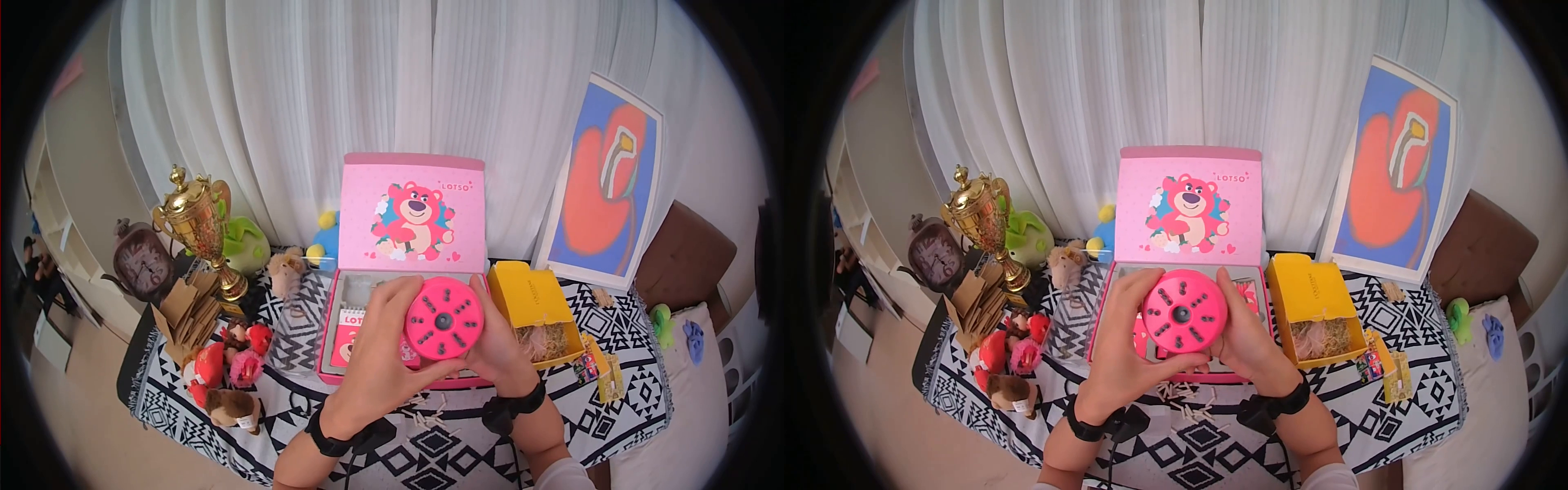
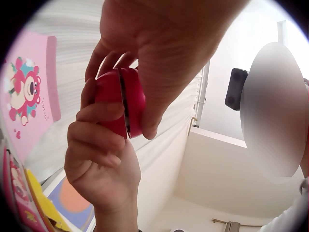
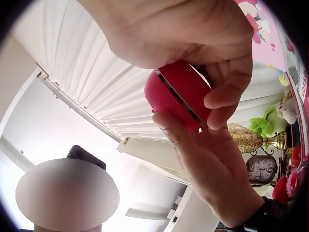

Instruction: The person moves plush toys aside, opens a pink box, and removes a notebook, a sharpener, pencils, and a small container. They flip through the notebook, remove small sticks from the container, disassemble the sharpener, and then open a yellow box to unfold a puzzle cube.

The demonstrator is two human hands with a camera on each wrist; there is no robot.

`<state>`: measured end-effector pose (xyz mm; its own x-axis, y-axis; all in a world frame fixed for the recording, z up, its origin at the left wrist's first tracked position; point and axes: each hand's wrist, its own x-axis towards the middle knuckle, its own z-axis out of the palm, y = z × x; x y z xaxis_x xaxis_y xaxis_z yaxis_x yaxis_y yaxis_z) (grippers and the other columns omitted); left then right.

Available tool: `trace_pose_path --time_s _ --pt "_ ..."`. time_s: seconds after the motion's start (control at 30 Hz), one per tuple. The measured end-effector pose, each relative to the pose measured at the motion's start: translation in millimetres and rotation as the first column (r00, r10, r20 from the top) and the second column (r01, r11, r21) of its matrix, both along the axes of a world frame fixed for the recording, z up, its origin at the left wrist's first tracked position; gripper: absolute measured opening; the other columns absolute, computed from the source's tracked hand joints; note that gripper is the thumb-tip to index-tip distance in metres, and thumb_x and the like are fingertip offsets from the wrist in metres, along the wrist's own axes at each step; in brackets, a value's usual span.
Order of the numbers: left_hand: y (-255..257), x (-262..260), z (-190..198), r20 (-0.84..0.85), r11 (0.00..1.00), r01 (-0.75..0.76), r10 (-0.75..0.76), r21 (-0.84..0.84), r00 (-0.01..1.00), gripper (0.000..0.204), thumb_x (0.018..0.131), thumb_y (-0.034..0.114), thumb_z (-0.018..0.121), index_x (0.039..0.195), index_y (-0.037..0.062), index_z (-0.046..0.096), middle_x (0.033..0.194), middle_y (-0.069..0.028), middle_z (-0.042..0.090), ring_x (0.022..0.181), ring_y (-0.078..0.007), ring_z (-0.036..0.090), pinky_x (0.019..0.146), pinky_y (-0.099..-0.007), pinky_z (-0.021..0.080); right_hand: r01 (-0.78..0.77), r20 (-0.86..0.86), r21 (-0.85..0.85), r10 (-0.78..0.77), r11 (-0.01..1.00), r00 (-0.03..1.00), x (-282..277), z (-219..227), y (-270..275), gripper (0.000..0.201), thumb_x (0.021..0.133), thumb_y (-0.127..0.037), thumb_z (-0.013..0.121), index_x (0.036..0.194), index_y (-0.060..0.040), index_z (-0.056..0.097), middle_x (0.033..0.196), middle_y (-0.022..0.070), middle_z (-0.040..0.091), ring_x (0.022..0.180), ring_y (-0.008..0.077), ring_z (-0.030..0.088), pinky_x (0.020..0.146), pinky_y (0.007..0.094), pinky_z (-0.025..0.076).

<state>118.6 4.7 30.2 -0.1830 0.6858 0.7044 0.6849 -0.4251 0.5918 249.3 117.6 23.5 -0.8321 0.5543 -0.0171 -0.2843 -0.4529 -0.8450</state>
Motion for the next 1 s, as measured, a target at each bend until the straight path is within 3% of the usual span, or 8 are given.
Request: trace_pose_path --time_s 0.33,0.53,0.63,0.7,0.73,0.8,0.93,1.0 --pt "2 -2 -1 -0.053 1.0 -0.011 0.011 -0.01 0.999 0.097 0.057 0.022 0.093 0.136 0.0004 0.042 0.13 -0.0181 0.048 0.119 -0.0348 0.05 0.101 -0.0407 0.042 0.024 0.015 -0.017 -0.024 1.0 1.0 2 -1 6 0.06 0.102 -0.054 0.031 0.129 -0.0042 0.051 0.119 0.0107 0.064 0.103 0.0204 0.066 0.087 0.0365 0.057" --pt "4 -11 -3 -0.077 0.992 -0.038 0.029 -0.117 0.997 0.09 0.064 0.018 0.089 0.134 -0.0051 0.038 0.121 -0.0236 0.052 0.112 -0.0403 0.054 0.095 -0.0416 0.046 -0.13 0.038 0.09 0.127 0.987 0.991 5 -17 18 0.059 0.103 -0.052 0.03 0.136 -0.0059 0.045 0.122 0.0107 0.061 0.102 0.0175 0.064 0.08 0.0337 0.055" --pt "9 -18 -15 -0.105 0.982 -0.077 0.059 -0.175 0.993 0.09 0.065 0.018 0.088 0.134 -0.008 0.036 0.122 -0.0272 0.052 0.113 -0.041 0.053 0.094 -0.0433 0.047 0.052 0.104 0.332 -0.091 0.942 0.99 -3 -25 14 0.056 0.101 -0.044 0.047 0.135 0.0001 0.045 0.109 0.0106 0.062 0.085 0.0156 0.063 0.075 0.0296 0.054" --pt "14 -24 -27 -0.182 0.95 -0.159 0.112 -0.267 0.977 0.089 0.068 0.021 0.087 0.136 -0.0074 0.037 0.128 -0.0267 0.053 0.118 -0.0402 0.054 0.098 -0.0411 0.046 0.139 0.13 0.683 -0.307 0.717 0.943 -6 -26 12 0.063 0.091 -0.035 0.067 0.135 0.0044 0.043 0.115 0.0159 0.06 0.091 0.0182 0.064 0.077 0.0316 0.054" --pt "15 -24 -28 -0.177 0.95 -0.162 0.117 -0.268 0.977 0.089 0.068 0.021 0.087 0.136 -0.0074 0.037 0.128 -0.0267 0.053 0.118 -0.0402 0.054 0.098 -0.0411 0.046 0.132 0.135 0.683 -0.303 0.718 0.943 -6 -26 11 0.063 0.091 -0.035 0.067 0.135 0.0044 0.043 0.115 0.0159 0.06 0.091 0.0182 0.064 0.077 0.0316 0.054" --pt "16 -27 -30 -0.104 0.906 -0.094 0.056 -0.412 0.993 0.089 0.071 0.024 0.085 0.137 -0.0091 0.035 0.128 -0.0295 0.053 0.117 -0.0415 0.055 0.096 -0.041 0.047 0.099 0.133 0.888 -0.458 0.449 0.879 -6 -26 8 0.073 0.082 -0.031 0.077 0.134 0.0064 0.042 0.121 0.0206 0.057 0.097 0.0212 0.064 0.078 0.0327 0.054" --pt "23 -34 -36 -0.058 0.915 -0.066 0.046 -0.398 0.997 0.088 0.07 0.029 0.085 0.134 -0.0091 0.039 0.121 -0.0304 0.056 0.11 -0.0426 0.059 0.091 -0.0415 0.049 0.015 0.246 0.854 -0.428 0.52 0.87 -7 -18 8 0.076 0.082 -0.039 0.074 0.134 0.0071 0.042 0.115 0.0242 0.06 0.097 0.028 0.065 0.079 0.0349 0.053" --pt "27 -38 -41 -0.039 0.921 0.002 -0.018 -0.389 0.999 0.087 0.07 0.034 0.085 0.132 -0.0089 0.043 0.113 -0.0309 0.06 0.104 -0.0432 0.061 0.087 -0.0429 0.051 -0.139 0.43 0.874 -0.608 0.466 0.667 -8 -10 6 0.077 0.086 -0.051 0.065 0.133 0.0066 0.043 0.105 0.027 0.064 0.097 0.0354 0.066 0.082 0.0391 0.052"
